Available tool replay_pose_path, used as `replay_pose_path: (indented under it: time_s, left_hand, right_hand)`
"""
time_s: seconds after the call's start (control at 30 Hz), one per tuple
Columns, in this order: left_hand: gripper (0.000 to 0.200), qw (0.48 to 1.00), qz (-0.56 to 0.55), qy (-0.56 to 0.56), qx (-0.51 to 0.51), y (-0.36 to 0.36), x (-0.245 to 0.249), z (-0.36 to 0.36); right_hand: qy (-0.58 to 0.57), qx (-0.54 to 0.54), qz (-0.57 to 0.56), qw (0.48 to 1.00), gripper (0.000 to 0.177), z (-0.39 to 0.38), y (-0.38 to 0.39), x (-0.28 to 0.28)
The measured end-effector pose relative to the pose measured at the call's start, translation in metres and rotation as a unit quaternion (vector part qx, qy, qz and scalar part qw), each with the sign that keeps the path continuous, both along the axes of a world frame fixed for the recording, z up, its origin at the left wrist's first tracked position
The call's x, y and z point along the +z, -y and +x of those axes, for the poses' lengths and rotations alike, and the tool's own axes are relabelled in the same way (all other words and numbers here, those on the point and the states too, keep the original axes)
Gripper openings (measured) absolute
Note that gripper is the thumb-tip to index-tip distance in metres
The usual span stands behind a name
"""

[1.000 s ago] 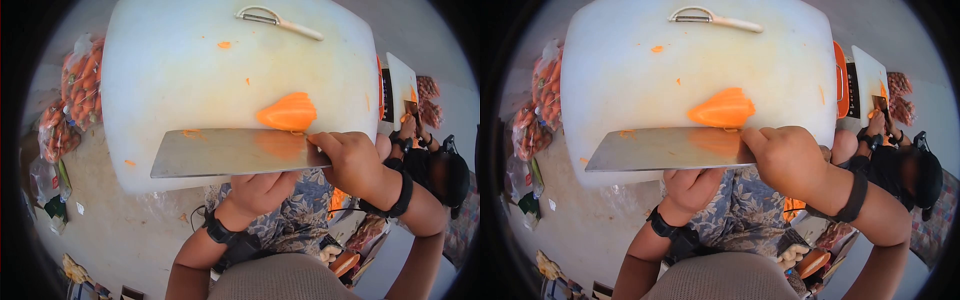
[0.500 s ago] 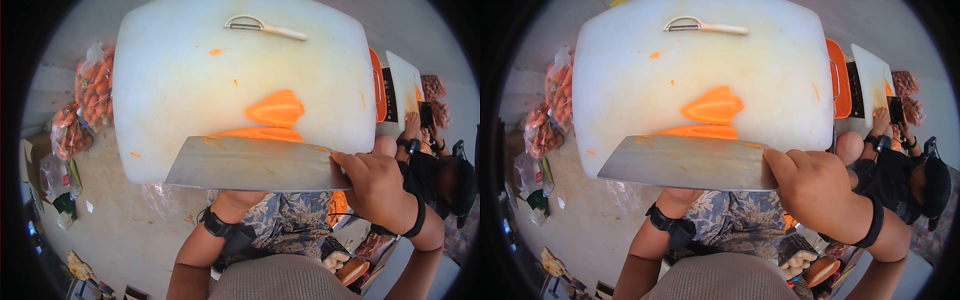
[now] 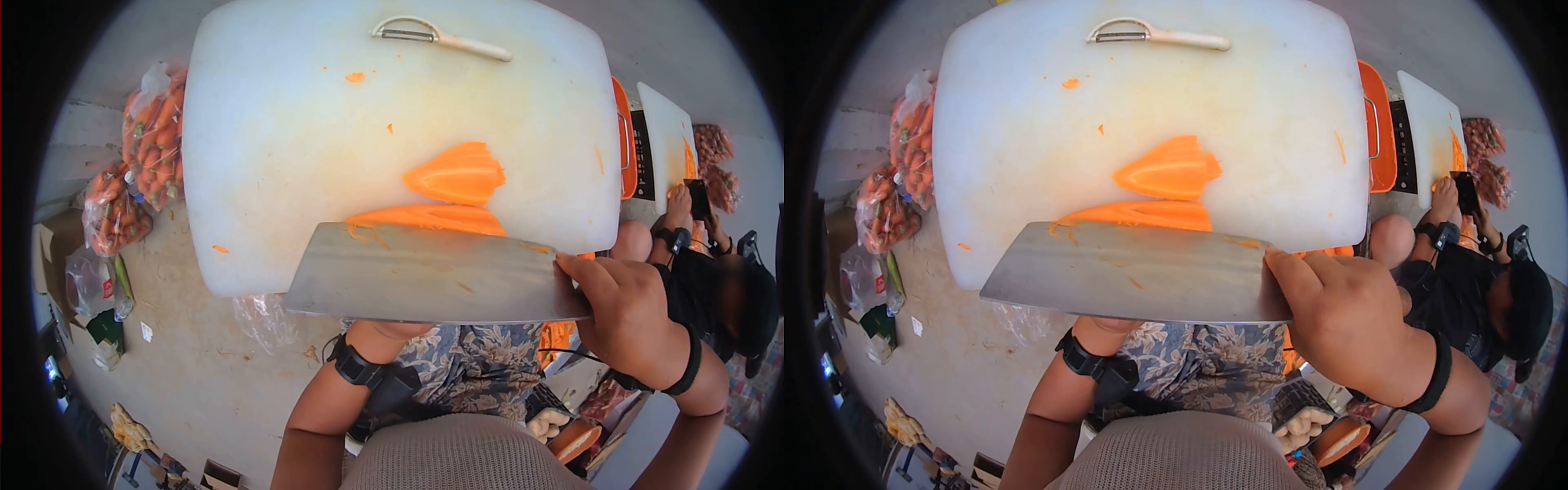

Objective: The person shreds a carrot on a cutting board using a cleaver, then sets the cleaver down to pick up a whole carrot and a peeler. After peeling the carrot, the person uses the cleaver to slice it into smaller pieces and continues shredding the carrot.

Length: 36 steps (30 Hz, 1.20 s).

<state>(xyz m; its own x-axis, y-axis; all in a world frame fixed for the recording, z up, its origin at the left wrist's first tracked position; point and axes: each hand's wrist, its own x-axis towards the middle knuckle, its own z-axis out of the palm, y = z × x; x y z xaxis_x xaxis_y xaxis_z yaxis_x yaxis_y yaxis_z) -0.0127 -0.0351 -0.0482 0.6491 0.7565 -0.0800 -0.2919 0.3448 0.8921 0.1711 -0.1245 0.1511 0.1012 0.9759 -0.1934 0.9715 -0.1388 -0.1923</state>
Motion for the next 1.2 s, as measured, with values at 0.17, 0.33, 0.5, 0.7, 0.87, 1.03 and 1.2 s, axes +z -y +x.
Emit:
replay_pose_path:
  time_s: [0.17, 0.33, 0.5, 0.7, 0.87, 1.03, 1.2]
  left_hand:
    - [0.029, 0.982, 0.170, -0.074, -0.036, -0.009, 0.000, -0.003]
    - [0.031, 0.926, 0.348, -0.127, -0.066, -0.017, 0.003, -0.002]
    - [0.033, 0.876, 0.450, -0.153, -0.083, -0.020, 0.010, -0.001]
    - [0.035, 0.827, 0.524, -0.177, -0.104, -0.022, 0.021, 0.002]
    - [0.038, 0.779, 0.580, -0.197, -0.134, -0.027, 0.034, -0.007]
    - [0.040, 0.755, 0.598, -0.210, -0.167, -0.026, 0.034, 0.000]
    - [0.029, 0.864, 0.496, -0.079, 0.014, -0.036, 0.041, 0.008]
  right_hand:
    - [0.006, 0.005, -0.026, 1.000, 0.038, 0.001, -0.004, 0.000]
    - [-0.002, 0.011, -0.050, 0.999, 0.042, 0.004, -0.008, -0.001]
    - [-0.012, 0.009, -0.081, 0.997, 0.050, 0.008, -0.013, -0.002]
    - [-0.019, 0.009, -0.094, 0.995, 0.057, 0.012, -0.016, -0.007]
    - [-0.020, 0.012, -0.098, 0.995, 0.060, 0.012, -0.018, -0.011]
    - [-0.029, 0.010, -0.094, 0.995, 0.057, 0.010, -0.023, -0.012]
    - [-0.017, 0.022, -0.112, 0.993, 0.054, 0.009, -0.036, -0.018]
